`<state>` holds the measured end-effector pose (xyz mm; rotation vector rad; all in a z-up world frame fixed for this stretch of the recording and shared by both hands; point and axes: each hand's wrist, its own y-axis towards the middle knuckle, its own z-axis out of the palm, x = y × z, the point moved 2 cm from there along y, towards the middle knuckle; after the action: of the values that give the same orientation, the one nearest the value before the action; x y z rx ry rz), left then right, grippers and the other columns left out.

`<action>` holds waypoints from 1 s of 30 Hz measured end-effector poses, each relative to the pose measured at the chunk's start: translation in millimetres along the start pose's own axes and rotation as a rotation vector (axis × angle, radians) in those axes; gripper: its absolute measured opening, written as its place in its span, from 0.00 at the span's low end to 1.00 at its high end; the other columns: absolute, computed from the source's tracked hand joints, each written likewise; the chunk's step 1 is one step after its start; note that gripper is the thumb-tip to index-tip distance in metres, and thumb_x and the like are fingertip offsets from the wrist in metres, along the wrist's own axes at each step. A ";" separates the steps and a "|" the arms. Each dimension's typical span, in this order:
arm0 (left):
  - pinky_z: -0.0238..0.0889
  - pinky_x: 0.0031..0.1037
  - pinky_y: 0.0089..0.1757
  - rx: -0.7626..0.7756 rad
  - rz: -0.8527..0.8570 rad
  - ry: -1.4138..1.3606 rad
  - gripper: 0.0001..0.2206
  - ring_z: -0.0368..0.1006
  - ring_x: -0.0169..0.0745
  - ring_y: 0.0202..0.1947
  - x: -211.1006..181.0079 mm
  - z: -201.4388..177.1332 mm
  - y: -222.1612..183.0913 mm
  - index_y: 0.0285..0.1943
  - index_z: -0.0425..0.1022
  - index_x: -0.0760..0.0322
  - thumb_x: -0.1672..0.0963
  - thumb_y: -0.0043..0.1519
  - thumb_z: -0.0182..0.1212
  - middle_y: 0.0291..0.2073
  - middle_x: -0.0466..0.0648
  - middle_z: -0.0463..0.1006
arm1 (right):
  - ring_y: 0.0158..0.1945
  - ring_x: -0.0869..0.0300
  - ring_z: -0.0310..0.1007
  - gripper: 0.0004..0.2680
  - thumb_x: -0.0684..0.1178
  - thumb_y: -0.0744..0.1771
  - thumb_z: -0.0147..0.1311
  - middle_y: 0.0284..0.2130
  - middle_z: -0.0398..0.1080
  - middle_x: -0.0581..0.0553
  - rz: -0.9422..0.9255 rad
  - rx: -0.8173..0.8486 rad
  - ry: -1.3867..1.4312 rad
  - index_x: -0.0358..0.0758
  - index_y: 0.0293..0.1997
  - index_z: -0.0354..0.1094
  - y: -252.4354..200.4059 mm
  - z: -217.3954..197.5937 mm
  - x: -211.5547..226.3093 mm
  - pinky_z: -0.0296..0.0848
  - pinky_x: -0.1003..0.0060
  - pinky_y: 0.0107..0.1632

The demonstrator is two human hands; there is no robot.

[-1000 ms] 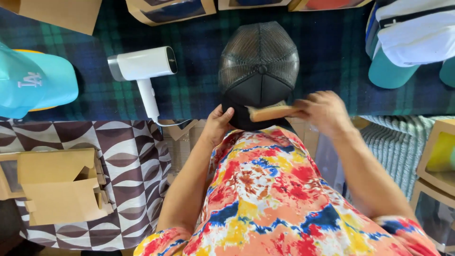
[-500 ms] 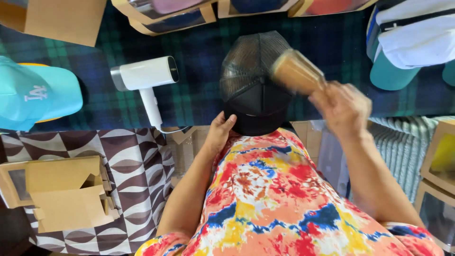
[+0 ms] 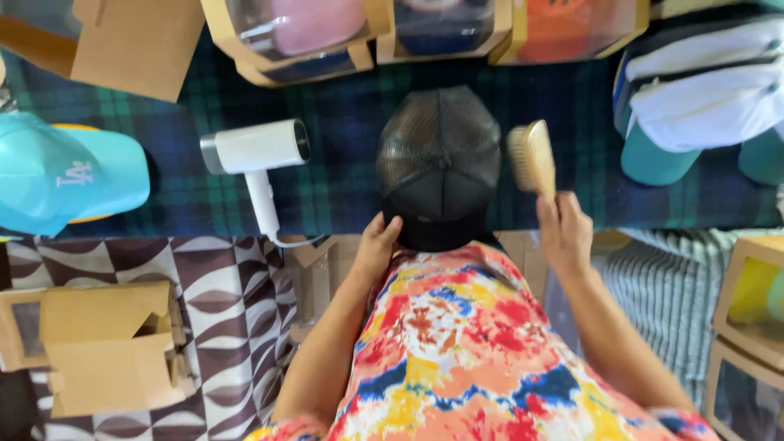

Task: Cleaning and shaping a black mesh cap using a brush and a handheld steamer

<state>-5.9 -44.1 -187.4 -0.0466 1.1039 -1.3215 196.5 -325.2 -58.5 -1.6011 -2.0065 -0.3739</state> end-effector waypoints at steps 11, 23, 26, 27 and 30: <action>0.79 0.38 0.37 -0.013 -0.012 0.041 0.04 0.81 0.43 0.35 -13.0 12.7 -14.0 0.44 0.73 0.64 0.58 0.69 0.58 0.32 0.51 0.80 | 0.30 0.50 0.75 0.19 0.70 0.72 0.45 0.22 0.71 0.43 0.251 0.381 0.088 0.47 0.36 0.70 89.3 7.4 82.1 0.75 0.52 0.34; 0.76 0.31 0.41 -0.069 0.027 0.177 0.04 0.76 0.35 0.36 -15.5 13.4 -12.4 0.45 0.75 0.64 0.58 0.69 0.59 0.32 0.46 0.79 | 0.44 0.39 0.74 0.18 0.66 0.73 0.45 0.38 0.75 0.32 0.357 0.230 0.221 0.42 0.48 0.72 11.1 4.7 48.4 0.71 0.48 0.45; 0.75 0.33 0.41 -0.092 0.024 0.229 0.05 0.76 0.38 0.36 4.7 -14.7 0.4 0.46 0.74 0.65 0.57 0.69 0.59 0.32 0.49 0.78 | 0.29 0.51 0.76 0.07 0.58 0.70 0.61 0.23 0.71 0.48 -0.354 0.019 -0.032 0.51 0.38 0.74 11.3 -27.8 87.6 0.74 0.60 0.33; 0.75 0.33 0.41 -0.089 0.027 0.227 0.05 0.76 0.38 0.36 -9.3 -2.8 -8.7 0.46 0.74 0.65 0.57 0.69 0.59 0.32 0.49 0.78 | 0.29 0.51 0.76 0.07 0.58 0.70 0.61 0.23 0.71 0.48 -0.357 0.016 -0.034 0.51 0.38 0.74 20.9 -33.5 103.8 0.74 0.60 0.33; 0.74 0.33 0.41 -0.098 0.029 0.323 0.06 0.74 0.37 0.37 -53.6 32.3 -28.9 0.46 0.75 0.65 0.56 0.69 0.60 0.32 0.49 0.78 | 0.30 0.47 0.76 0.10 0.59 0.70 0.57 0.23 0.71 0.43 -0.565 0.051 -0.229 0.46 0.36 0.69 60.1 -38.7 136.5 0.74 0.51 0.31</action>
<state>2.0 -29.1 -120.6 0.1143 1.4371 -1.2764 243.2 -219.7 43.6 -1.0581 -2.6128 -0.3503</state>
